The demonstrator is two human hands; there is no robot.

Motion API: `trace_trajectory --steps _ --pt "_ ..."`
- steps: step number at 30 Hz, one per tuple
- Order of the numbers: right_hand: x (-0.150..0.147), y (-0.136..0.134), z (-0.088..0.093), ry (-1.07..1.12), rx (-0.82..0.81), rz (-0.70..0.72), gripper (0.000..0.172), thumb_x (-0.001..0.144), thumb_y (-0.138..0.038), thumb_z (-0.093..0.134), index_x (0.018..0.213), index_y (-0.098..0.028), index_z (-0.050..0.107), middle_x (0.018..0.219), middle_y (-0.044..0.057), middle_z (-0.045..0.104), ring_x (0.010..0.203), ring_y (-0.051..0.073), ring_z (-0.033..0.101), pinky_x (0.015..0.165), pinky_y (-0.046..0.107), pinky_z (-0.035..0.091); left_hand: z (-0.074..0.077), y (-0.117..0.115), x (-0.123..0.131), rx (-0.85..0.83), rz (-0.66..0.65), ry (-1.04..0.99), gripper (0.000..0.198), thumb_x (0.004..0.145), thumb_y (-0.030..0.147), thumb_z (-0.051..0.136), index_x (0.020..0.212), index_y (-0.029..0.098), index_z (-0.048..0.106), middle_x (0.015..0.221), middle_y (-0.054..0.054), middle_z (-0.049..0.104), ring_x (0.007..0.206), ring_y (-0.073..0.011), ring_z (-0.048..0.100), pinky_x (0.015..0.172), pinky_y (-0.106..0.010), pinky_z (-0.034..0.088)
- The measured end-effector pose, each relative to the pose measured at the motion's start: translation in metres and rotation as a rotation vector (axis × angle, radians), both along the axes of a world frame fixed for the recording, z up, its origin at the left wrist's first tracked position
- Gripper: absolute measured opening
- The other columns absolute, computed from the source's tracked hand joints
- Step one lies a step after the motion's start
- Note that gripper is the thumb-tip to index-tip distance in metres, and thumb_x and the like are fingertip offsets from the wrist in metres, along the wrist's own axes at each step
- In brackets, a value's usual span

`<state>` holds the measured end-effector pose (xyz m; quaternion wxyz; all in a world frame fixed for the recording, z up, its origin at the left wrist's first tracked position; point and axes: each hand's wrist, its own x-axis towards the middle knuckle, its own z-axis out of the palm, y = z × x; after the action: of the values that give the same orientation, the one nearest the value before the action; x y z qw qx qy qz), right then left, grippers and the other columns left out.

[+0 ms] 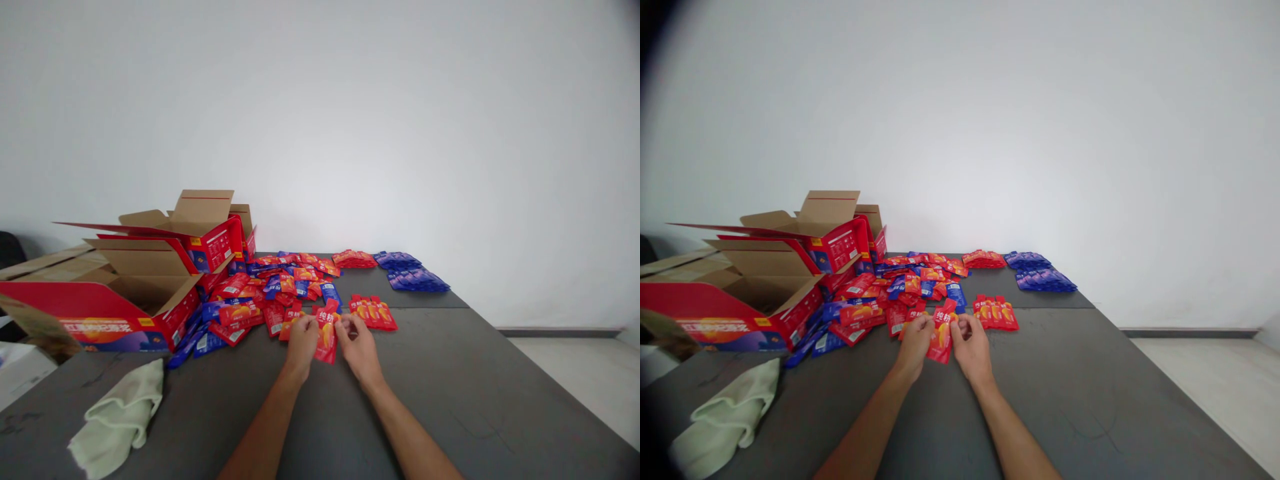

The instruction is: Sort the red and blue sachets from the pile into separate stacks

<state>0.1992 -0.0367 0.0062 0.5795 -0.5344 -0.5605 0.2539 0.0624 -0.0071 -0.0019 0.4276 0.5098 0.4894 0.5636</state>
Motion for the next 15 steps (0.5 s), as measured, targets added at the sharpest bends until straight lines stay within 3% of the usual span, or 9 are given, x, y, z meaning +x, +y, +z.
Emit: trace_trajectory --steps 5,8,12,15 --pt "0.002 0.002 -0.001 0.277 -0.119 0.124 0.042 0.081 -0.054 0.062 0.098 -0.016 0.067 0.081 0.004 0.066 0.074 0.018 0.060 0.069 0.028 0.049 0.007 -0.008 0.005 -0.138 -0.176 -0.111 0.023 0.071 0.038 0.067 0.072 0.016 0.063 0.065 -0.001 0.063 0.055 -0.0122 0.054 0.054 -0.023 0.041" --pt "0.001 -0.001 0.000 0.322 -0.160 0.230 0.039 0.081 -0.052 0.063 0.095 -0.016 0.068 0.078 0.003 0.066 0.071 0.018 0.059 0.066 0.027 0.048 0.012 -0.011 0.005 -0.143 -0.283 -0.157 0.024 0.071 0.038 0.068 0.080 0.016 0.065 0.073 -0.002 0.066 0.062 -0.0136 0.059 0.059 -0.023 0.044" --pt "0.000 -0.003 -0.002 0.251 -0.170 0.202 0.033 0.078 -0.046 0.065 0.088 -0.015 0.071 0.071 0.002 0.065 0.063 0.015 0.055 0.059 0.026 0.043 0.008 -0.009 0.004 -0.046 -0.262 -0.096 0.025 0.074 0.039 0.066 0.068 0.016 0.058 0.063 0.002 0.057 0.057 -0.0103 0.052 0.054 -0.020 0.037" --pt "0.001 -0.002 -0.003 0.153 -0.118 0.131 0.025 0.077 -0.040 0.065 0.083 -0.017 0.072 0.073 0.002 0.067 0.067 0.016 0.057 0.065 0.027 0.044 0.003 -0.006 0.006 -0.032 -0.211 -0.037 0.025 0.074 0.036 0.064 0.064 0.017 0.053 0.059 0.004 0.052 0.053 -0.0085 0.045 0.050 -0.020 0.031"
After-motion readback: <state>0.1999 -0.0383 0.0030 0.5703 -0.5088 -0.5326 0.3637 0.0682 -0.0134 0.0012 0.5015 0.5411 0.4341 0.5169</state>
